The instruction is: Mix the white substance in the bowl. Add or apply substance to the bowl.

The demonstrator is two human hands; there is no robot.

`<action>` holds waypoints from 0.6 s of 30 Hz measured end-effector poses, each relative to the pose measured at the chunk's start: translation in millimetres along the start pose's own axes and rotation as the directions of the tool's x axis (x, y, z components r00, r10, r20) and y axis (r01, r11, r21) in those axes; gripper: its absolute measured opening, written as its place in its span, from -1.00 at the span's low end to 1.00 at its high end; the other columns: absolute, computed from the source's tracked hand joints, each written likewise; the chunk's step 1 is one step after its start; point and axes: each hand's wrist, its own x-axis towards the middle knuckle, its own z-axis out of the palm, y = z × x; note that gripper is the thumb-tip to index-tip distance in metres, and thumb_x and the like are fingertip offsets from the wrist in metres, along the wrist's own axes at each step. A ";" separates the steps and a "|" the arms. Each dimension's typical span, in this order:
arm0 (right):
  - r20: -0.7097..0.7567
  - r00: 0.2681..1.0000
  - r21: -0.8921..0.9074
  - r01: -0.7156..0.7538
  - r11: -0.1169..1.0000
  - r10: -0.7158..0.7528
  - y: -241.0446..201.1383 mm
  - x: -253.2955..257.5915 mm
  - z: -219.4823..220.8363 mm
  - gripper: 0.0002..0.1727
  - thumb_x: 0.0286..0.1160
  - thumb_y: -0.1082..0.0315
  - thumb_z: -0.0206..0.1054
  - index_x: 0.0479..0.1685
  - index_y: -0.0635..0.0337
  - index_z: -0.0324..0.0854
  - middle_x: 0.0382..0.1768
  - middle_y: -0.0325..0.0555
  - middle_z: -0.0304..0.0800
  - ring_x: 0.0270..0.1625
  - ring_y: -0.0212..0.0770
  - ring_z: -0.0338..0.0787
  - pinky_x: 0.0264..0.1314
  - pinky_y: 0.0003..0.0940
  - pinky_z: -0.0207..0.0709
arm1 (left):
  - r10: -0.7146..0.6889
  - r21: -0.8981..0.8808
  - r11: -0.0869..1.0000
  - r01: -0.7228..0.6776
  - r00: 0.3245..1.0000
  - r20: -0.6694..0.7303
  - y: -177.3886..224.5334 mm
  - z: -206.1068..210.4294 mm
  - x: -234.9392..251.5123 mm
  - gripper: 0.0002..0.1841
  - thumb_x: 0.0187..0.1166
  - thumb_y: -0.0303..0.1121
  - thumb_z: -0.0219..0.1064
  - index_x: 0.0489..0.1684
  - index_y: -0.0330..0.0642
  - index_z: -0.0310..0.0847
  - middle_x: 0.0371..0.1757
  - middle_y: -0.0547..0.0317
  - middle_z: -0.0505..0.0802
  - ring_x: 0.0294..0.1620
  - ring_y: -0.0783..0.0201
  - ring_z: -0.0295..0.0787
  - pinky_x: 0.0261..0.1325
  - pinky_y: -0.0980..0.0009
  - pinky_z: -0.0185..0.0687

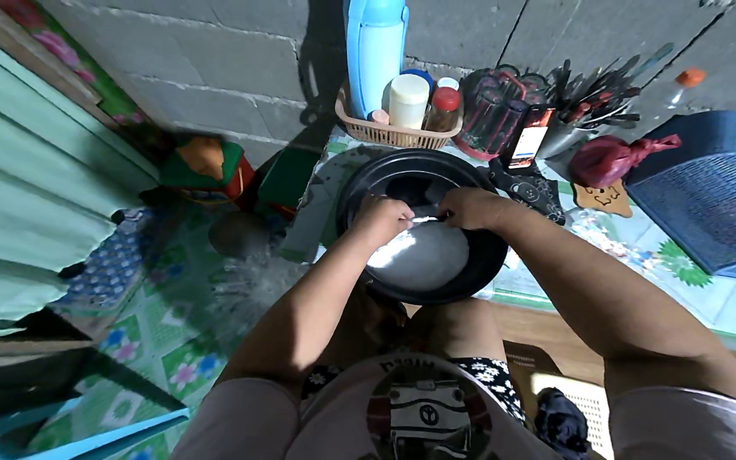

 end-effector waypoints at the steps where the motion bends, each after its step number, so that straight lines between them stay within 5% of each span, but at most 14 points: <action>1: 0.010 1.000 -0.008 -0.012 1.000 0.012 -5.0 -2.1 -4.8 -0.74 0.60 0.24 0.41 0.12 0.14 0.82 0.12 0.17 0.81 0.29 0.26 0.75 0.32 0.44 0.53 | 0.000 -0.029 1.000 0.000 1.000 0.002 -0.6 -0.5 -0.1 -0.76 0.59 -0.22 0.46 0.10 -0.03 0.88 0.08 0.11 0.93 0.26 0.11 0.81 0.53 -0.10 0.50; 5: -0.052 0.998 0.055 0.022 0.998 -0.019 -16.7 -10.3 -17.3 -0.76 0.64 0.31 0.36 0.11 0.22 0.81 0.12 0.20 0.77 0.28 0.20 0.74 0.38 0.24 0.56 | -0.017 -0.140 0.990 0.017 1.000 0.006 -3.5 -2.2 -0.2 -0.73 0.59 -0.20 0.46 0.13 -0.08 0.87 0.12 0.09 0.92 0.27 0.13 0.81 0.51 -0.07 0.54; 10: -0.430 0.895 0.197 0.219 0.956 -0.117 -15.9 -8.1 -3.3 -0.83 0.47 0.46 0.43 -0.05 0.20 0.86 -0.04 0.13 0.78 0.16 0.08 0.76 0.30 0.07 0.63 | -0.035 -0.223 0.974 0.025 0.999 -0.040 -6.8 -1.9 0.7 -0.71 0.60 -0.22 0.45 0.15 -0.15 0.84 0.12 0.04 0.90 0.24 0.12 0.81 0.47 -0.02 0.59; 18: -0.652 0.749 0.480 0.291 0.827 0.115 -43.3 4.0 7.3 -0.78 0.38 0.50 0.49 0.00 0.22 0.81 0.06 0.12 0.73 0.13 -0.04 0.75 0.22 -0.08 0.68 | -0.059 -0.261 0.965 0.002 0.976 -0.211 -4.3 -3.7 1.8 -0.74 0.54 -0.25 0.49 0.00 -0.24 0.85 0.03 -0.05 0.90 0.19 0.06 0.80 0.40 -0.03 0.62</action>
